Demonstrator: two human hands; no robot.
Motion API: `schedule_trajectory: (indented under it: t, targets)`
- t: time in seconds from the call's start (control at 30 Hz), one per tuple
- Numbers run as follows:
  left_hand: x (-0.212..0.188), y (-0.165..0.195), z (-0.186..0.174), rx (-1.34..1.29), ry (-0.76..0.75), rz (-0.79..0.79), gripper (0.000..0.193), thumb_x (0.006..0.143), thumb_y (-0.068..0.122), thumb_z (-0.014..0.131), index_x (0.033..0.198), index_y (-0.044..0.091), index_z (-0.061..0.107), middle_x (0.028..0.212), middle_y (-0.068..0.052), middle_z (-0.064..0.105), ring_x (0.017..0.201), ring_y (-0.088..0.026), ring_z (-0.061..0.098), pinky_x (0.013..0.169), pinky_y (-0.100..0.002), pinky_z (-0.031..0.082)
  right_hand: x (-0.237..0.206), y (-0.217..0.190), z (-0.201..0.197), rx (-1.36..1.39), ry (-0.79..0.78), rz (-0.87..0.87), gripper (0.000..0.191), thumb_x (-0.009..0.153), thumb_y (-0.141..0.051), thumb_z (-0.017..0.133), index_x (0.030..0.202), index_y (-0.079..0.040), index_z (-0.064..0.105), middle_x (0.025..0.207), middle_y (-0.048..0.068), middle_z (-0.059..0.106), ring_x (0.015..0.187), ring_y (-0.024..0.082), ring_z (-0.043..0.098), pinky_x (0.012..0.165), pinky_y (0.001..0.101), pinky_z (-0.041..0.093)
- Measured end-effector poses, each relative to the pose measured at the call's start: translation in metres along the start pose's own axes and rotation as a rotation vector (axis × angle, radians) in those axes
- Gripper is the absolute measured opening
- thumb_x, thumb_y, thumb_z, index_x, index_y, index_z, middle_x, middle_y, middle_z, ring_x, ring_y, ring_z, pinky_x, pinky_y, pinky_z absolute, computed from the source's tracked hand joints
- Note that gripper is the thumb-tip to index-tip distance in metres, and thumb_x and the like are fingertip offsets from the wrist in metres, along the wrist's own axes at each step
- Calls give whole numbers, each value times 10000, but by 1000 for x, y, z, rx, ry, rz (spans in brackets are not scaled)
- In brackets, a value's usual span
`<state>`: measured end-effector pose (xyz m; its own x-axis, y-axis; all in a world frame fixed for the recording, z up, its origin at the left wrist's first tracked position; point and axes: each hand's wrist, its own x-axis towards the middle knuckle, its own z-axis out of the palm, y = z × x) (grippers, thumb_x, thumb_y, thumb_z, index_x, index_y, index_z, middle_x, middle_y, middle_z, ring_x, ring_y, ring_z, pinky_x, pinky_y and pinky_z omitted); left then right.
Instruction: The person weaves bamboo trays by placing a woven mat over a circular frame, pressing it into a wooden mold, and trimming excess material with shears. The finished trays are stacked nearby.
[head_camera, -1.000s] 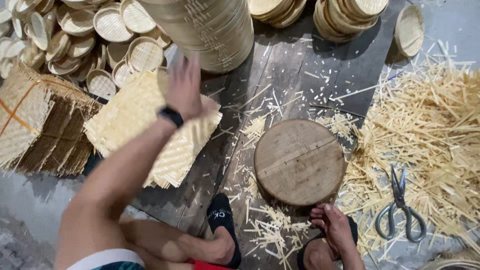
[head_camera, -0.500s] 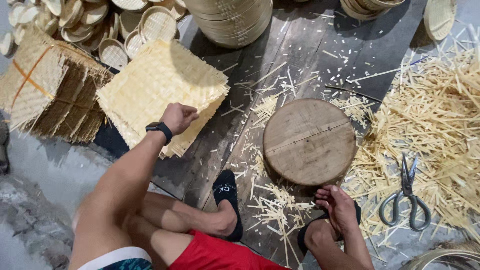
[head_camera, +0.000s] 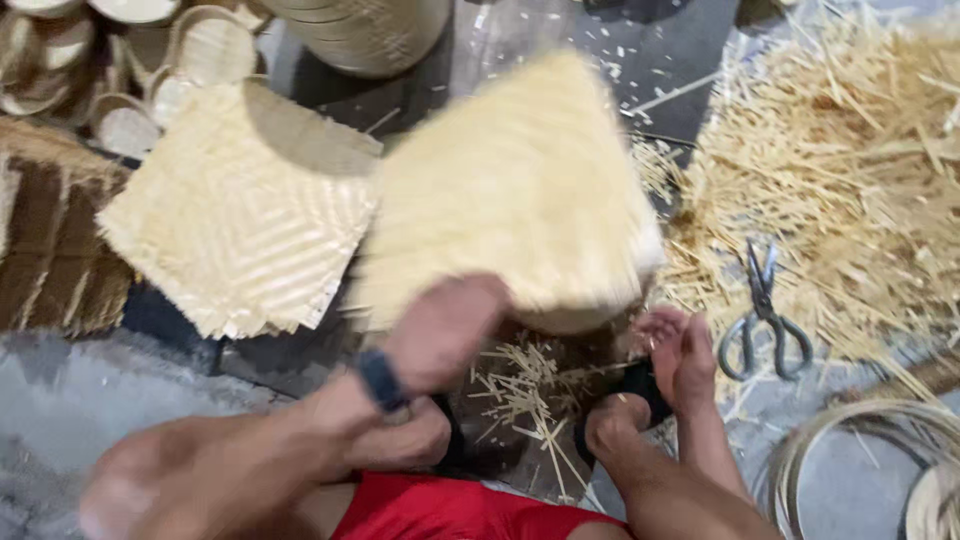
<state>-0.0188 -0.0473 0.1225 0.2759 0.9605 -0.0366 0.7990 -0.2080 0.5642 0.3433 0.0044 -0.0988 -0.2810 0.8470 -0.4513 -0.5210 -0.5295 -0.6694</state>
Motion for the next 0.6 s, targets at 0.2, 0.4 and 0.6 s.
schedule_trajectory:
  t: [0.2,0.4,0.6]
  targets:
    - [18,-17,141,-78,-197,172,86,932,164,635,963,83,631,992,-114,691,940,-252,672,894,-380,573,32,-14,-1,-486,198,47,220,944,-135,686,1096,11,624,874,20,629,732,91,538,638,252,411]
    - [53,-137,130,-409,372,-907,545,752,186,871,1190,31,586,993,-66,660,807,-122,629,685,-287,551,30,6,-5,-538,260,26,171,918,-97,748,1016,-29,627,684,-48,568,526,29,417,466,200,304]
    - [54,-184,128,-704,183,-945,381,738,236,923,781,-19,643,692,8,584,626,-92,491,547,-297,426,8,-27,49,-1215,375,-282,473,831,-167,798,1187,65,589,1089,198,613,964,216,565,841,323,473]
